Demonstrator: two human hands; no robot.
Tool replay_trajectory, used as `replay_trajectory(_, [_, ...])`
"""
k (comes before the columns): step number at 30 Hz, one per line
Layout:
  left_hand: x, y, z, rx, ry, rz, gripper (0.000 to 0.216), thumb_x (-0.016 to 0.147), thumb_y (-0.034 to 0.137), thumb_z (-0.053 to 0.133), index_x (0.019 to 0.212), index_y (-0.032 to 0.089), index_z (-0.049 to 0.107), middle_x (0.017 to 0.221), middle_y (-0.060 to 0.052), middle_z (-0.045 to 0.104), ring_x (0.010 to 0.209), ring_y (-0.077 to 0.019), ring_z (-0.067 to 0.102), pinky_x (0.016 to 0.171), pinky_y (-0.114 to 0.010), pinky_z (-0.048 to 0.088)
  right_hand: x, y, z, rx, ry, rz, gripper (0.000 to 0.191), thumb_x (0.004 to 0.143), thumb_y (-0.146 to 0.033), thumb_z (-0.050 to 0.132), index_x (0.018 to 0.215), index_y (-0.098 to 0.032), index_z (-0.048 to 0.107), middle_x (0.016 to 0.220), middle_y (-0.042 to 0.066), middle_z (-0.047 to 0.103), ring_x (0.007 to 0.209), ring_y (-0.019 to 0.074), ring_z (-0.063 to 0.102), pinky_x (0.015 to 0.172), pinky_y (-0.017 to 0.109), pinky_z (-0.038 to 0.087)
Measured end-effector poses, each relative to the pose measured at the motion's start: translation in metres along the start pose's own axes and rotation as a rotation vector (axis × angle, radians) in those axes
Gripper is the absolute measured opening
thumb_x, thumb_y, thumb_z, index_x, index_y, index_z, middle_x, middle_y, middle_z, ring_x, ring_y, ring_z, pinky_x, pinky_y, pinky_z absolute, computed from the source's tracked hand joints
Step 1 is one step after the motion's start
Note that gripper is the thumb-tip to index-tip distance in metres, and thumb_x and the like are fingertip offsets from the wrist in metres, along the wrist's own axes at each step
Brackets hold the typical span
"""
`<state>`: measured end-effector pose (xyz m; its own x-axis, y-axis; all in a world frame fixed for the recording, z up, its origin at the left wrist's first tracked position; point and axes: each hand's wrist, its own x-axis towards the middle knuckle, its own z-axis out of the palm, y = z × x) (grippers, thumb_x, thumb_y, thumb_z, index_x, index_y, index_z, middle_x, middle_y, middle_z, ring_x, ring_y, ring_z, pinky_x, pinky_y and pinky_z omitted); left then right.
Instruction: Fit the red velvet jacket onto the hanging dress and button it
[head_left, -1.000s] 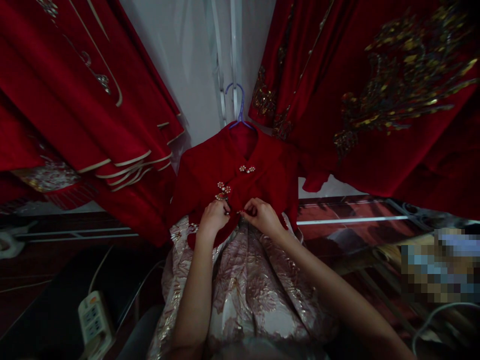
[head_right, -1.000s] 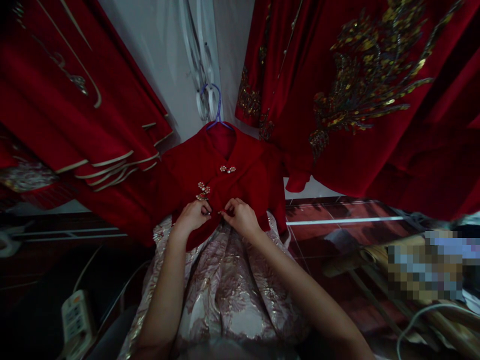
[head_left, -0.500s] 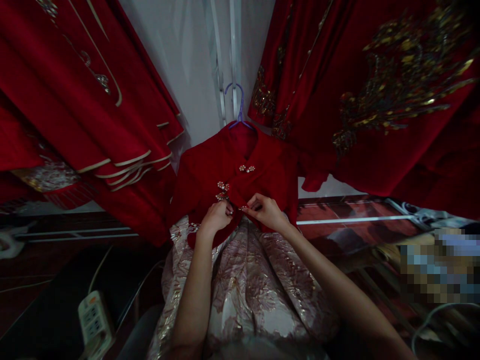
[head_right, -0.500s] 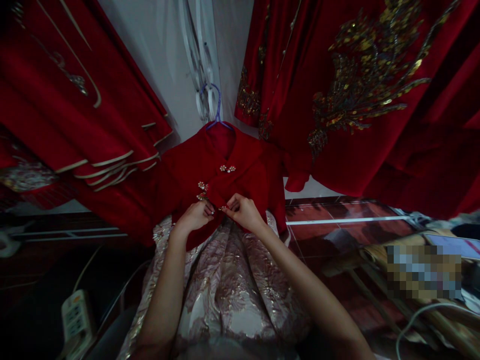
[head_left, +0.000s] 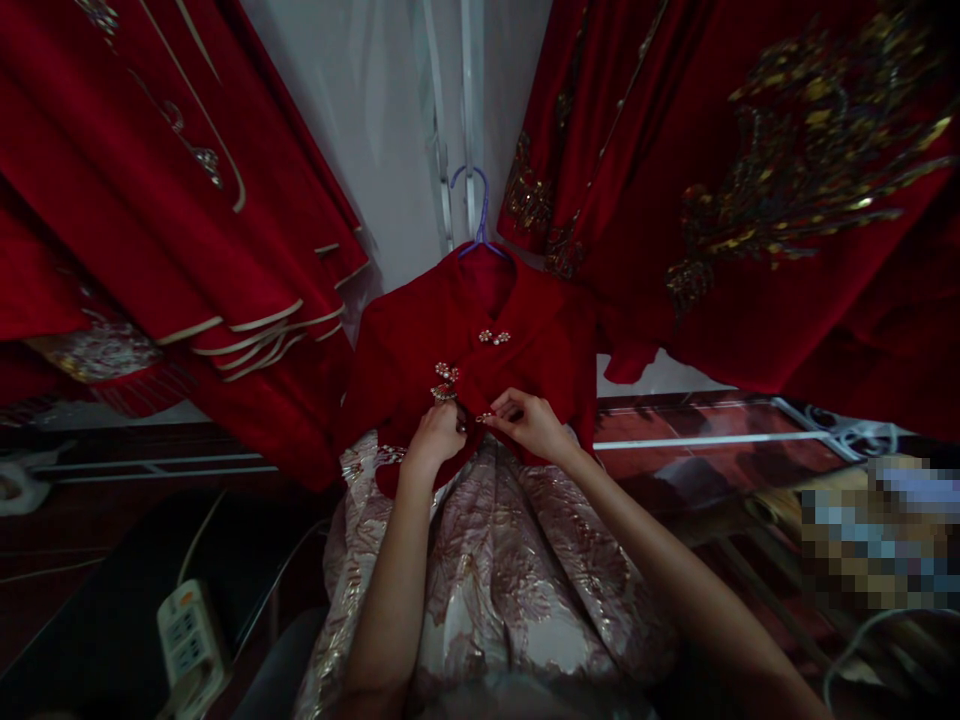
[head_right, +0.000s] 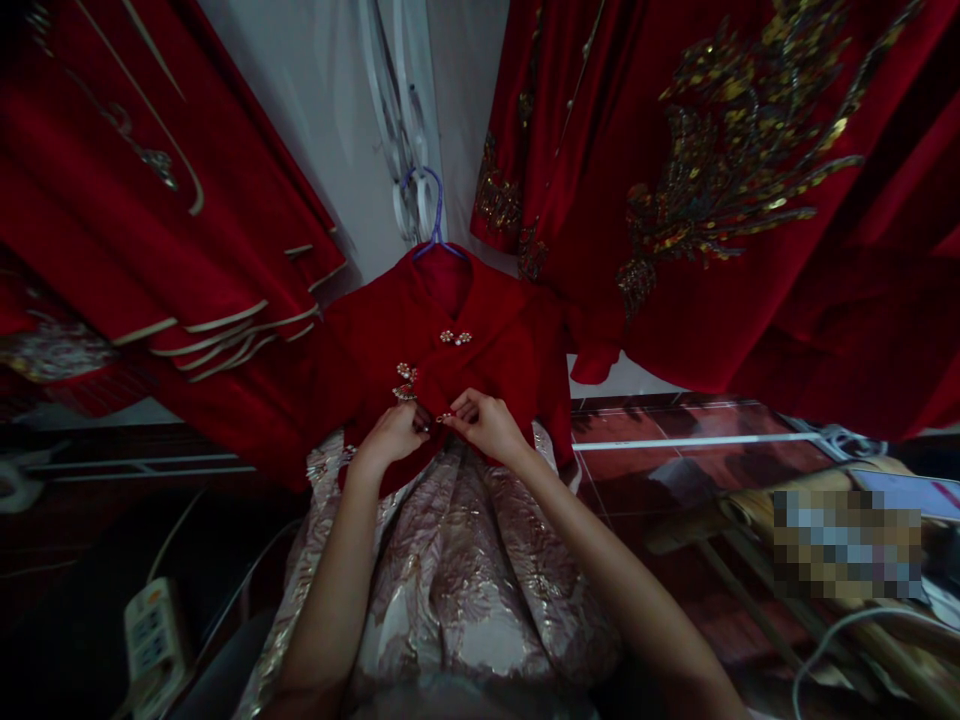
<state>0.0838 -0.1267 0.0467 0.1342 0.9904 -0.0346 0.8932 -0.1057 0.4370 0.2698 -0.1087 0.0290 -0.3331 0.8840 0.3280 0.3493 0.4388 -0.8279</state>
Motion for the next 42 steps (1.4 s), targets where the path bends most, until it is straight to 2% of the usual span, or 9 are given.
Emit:
replay_trajectory(3, [0.003, -0.004, 0.003, -0.029, 0.022, -0.009, 0.018, 0.074, 0.015, 0.064, 0.091, 0.012, 0.067, 0.098, -0.011, 0.070, 0.091, -0.0195, 0.065, 0.078, -0.025, 0.046, 0.000, 0.000, 0.001, 0.002, -0.005, -0.001, 0.022, 0.076, -0.036, 0.070, 0.083, -0.018, 0.061, 0.075, 0.001, 0.067, 0.067, 0.0119, 0.064, 0.062, 0.023, 0.050])
replay_trajectory(9, [0.005, -0.005, 0.006, 0.045, 0.064, -0.037, 0.017, 0.073, 0.016, 0.066, 0.090, 0.013, 0.068, 0.098, -0.012, 0.071, 0.091, -0.0211, 0.065, 0.078, -0.027, 0.045, 0.000, 0.001, 0.001, 0.007, -0.017, -0.006, 0.022, 0.076, -0.036, 0.070, 0.083, -0.018, 0.060, 0.075, 0.001, 0.067, 0.067, 0.0121, 0.064, 0.062, 0.023, 0.050])
replay_trajectory(17, [0.008, -0.002, 0.008, -0.016, 0.002, 0.038, 0.014, 0.071, 0.022, 0.068, 0.083, 0.014, 0.070, 0.089, -0.010, 0.072, 0.084, -0.0197, 0.067, 0.071, -0.025, 0.046, 0.000, 0.004, 0.003, 0.007, -0.027, -0.022, 0.018, 0.078, -0.033, 0.068, 0.084, -0.018, 0.060, 0.078, 0.001, 0.067, 0.068, 0.0116, 0.063, 0.064, 0.023, 0.050])
replay_trajectory(22, [0.008, 0.004, 0.011, 0.013, 0.060, 0.065, 0.011, 0.071, 0.018, 0.061, 0.077, 0.013, 0.070, 0.085, -0.012, 0.072, 0.084, -0.0223, 0.068, 0.073, -0.028, 0.047, 0.000, 0.005, 0.003, 0.001, -0.023, -0.024, 0.017, 0.078, -0.032, 0.067, 0.085, -0.018, 0.060, 0.079, 0.002, 0.068, 0.069, 0.0121, 0.063, 0.065, 0.024, 0.051])
replay_trajectory(27, [0.010, -0.012, 0.007, -0.208, -0.021, 0.035, 0.013, 0.067, 0.020, 0.065, 0.077, 0.015, 0.071, 0.079, -0.006, 0.073, 0.073, -0.0162, 0.067, 0.068, -0.023, 0.049, 0.000, 0.007, 0.004, -0.020, -0.012, 0.013, 0.020, 0.077, -0.035, 0.068, 0.085, -0.017, 0.061, 0.079, 0.003, 0.068, 0.069, 0.0128, 0.064, 0.066, 0.025, 0.051])
replay_trajectory(33, [0.005, -0.024, -0.004, -0.588, -0.164, 0.023, 0.018, 0.070, 0.023, 0.067, 0.080, 0.009, 0.068, 0.071, -0.007, 0.071, 0.059, -0.0124, 0.063, 0.057, -0.022, 0.048, 0.002, 0.008, 0.008, 0.089, -0.109, 0.044, 0.029, 0.074, -0.041, 0.070, 0.087, -0.016, 0.063, 0.080, 0.004, 0.069, 0.072, 0.0135, 0.065, 0.069, 0.026, 0.052])
replay_trajectory(37, [0.004, -0.021, -0.008, -0.690, -0.151, 0.005, 0.014, 0.064, 0.018, 0.072, 0.073, 0.008, 0.066, 0.070, -0.007, 0.071, 0.061, -0.0125, 0.064, 0.060, -0.023, 0.050, 0.001, 0.005, 0.010, 0.131, -0.122, 0.034, 0.029, 0.075, -0.040, 0.070, 0.087, -0.015, 0.063, 0.080, 0.005, 0.069, 0.072, 0.0137, 0.065, 0.069, 0.026, 0.052])
replay_trajectory(42, [0.007, -0.021, -0.005, -0.765, -0.186, -0.012, 0.013, 0.061, 0.011, 0.073, 0.073, 0.008, 0.067, 0.075, -0.008, 0.073, 0.072, -0.0149, 0.068, 0.074, -0.028, 0.053, 0.001, 0.001, 0.009, 0.115, -0.110, 0.031, 0.025, 0.077, -0.039, 0.068, 0.086, -0.016, 0.064, 0.080, 0.005, 0.070, 0.072, 0.0137, 0.065, 0.069, 0.026, 0.052])
